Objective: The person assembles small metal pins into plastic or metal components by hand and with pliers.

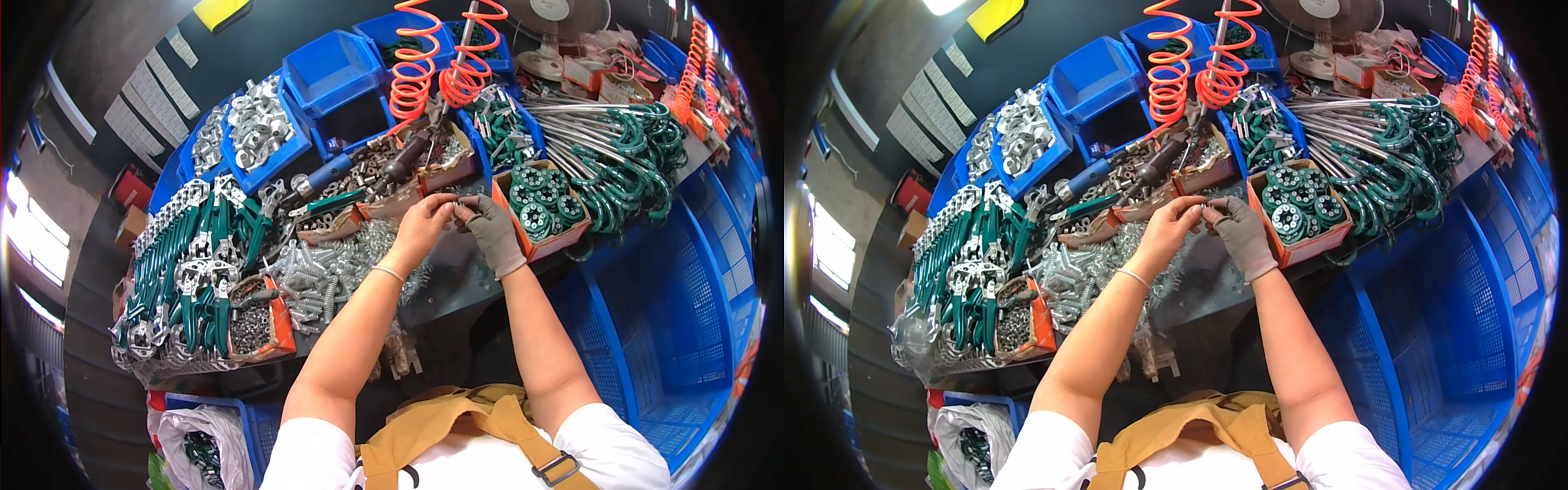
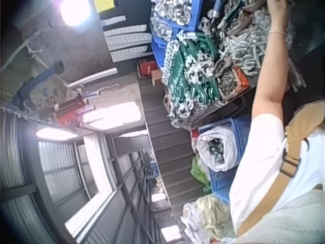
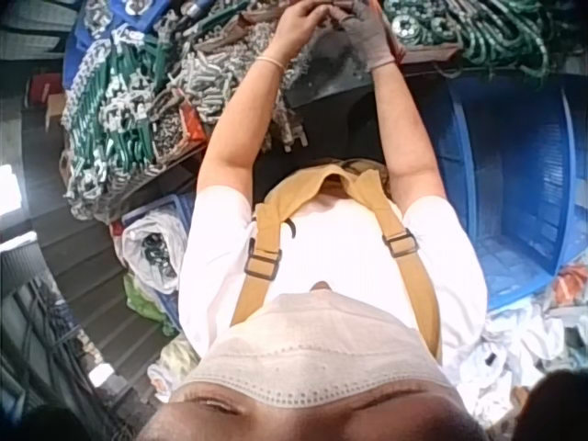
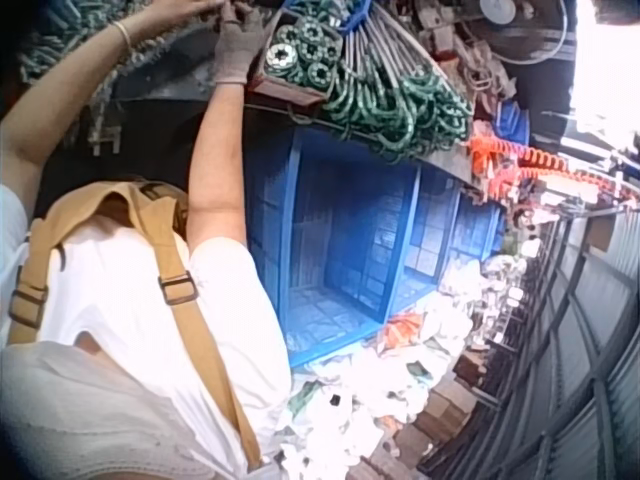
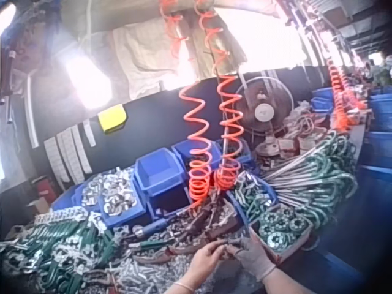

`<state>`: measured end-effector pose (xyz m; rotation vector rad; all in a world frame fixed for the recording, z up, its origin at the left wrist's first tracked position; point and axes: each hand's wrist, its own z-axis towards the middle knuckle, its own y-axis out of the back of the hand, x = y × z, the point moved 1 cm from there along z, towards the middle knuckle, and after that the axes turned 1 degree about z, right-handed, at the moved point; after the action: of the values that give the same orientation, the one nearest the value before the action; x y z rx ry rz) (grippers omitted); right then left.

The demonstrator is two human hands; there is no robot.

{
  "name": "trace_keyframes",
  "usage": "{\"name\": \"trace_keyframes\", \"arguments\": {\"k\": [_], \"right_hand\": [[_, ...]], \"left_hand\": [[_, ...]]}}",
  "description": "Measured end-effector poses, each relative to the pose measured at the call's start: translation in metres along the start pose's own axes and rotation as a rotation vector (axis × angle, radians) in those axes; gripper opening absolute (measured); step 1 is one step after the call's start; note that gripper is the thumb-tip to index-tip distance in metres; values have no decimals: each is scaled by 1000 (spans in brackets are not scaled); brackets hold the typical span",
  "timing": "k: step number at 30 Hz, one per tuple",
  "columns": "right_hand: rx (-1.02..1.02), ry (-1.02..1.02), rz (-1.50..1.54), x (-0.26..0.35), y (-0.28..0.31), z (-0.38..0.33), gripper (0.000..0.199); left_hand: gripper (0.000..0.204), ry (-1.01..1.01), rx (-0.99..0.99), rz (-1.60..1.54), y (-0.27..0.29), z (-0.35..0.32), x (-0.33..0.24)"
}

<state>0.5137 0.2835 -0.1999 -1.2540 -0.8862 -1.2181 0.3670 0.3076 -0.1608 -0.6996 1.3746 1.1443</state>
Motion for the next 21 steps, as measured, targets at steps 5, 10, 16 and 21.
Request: {"name": "trace_keyframes", "arguments": {"k": [5, 10, 16, 21], "right_hand": [[-112, 279, -279, -17, -2, -1, 22], [-248, 762, -778, -6, 0, -5, 19], [-286, 747, -741, -10, -2, 1, 13], [-286, 801, -775, -11, 6, 2, 15]], "left_hand": [[29, 60, -47, 73, -4, 11, 10], [51, -7, 1, 643, 0, 37, 12], [53, 87, 4, 600, -7, 73, 10], [42, 519, 211, 349, -6, 77, 3]]}}
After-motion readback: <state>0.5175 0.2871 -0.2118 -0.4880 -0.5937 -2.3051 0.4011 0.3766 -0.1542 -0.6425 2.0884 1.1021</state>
